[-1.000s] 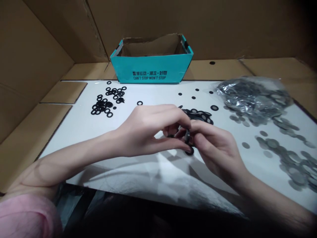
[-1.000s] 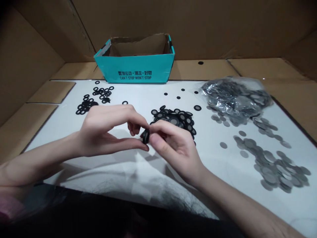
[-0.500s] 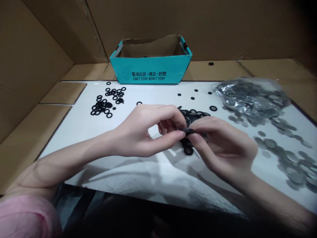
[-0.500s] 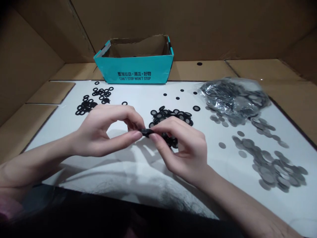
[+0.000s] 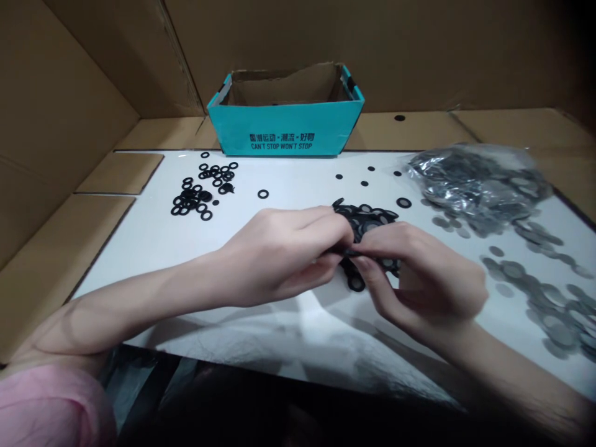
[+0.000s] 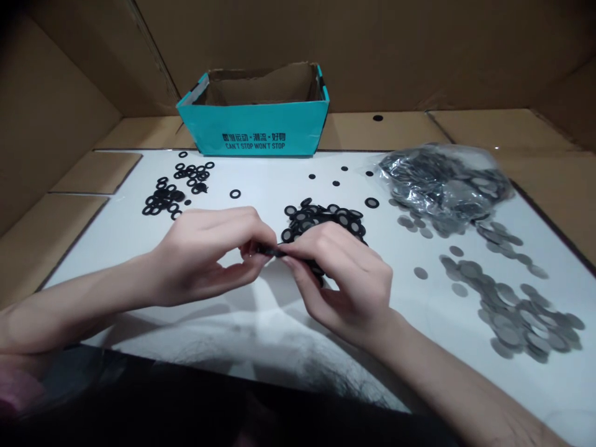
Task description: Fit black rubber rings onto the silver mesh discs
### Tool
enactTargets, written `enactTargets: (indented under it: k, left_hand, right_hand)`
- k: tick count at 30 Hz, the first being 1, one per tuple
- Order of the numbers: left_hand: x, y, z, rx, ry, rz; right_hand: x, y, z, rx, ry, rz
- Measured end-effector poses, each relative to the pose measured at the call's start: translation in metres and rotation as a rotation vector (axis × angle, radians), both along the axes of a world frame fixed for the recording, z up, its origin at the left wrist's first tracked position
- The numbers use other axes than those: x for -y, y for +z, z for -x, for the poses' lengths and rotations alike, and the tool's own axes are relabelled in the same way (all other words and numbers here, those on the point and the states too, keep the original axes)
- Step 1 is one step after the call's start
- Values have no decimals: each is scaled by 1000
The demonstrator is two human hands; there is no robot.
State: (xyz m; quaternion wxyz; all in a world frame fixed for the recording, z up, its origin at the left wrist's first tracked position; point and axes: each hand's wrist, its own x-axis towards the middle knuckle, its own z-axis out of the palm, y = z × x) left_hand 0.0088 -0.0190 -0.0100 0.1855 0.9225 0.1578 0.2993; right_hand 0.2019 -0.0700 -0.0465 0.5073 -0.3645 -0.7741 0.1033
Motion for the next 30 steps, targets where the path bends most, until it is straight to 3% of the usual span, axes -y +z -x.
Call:
enactTargets:
  k: [5, 14, 19, 26, 30]
  left_hand:
    - [-2, 1, -1, 31, -62, 80]
    - [-2, 1, -1, 29, 16, 58]
    - [-9, 3, 1, 93, -87, 96]
    - [-12, 4, -3, 147, -116, 148]
    - [-14, 4, -3, 138, -190, 239]
  right_hand:
    - [0, -4, -2, -8, 25, 21]
    - [1, -7, -3, -102, 9, 119]
    - [1, -2, -3, -265, 8, 378]
    - [-3, -4, -1, -597, 325, 896]
    - [-3, -2, 6, -673, 412, 1003]
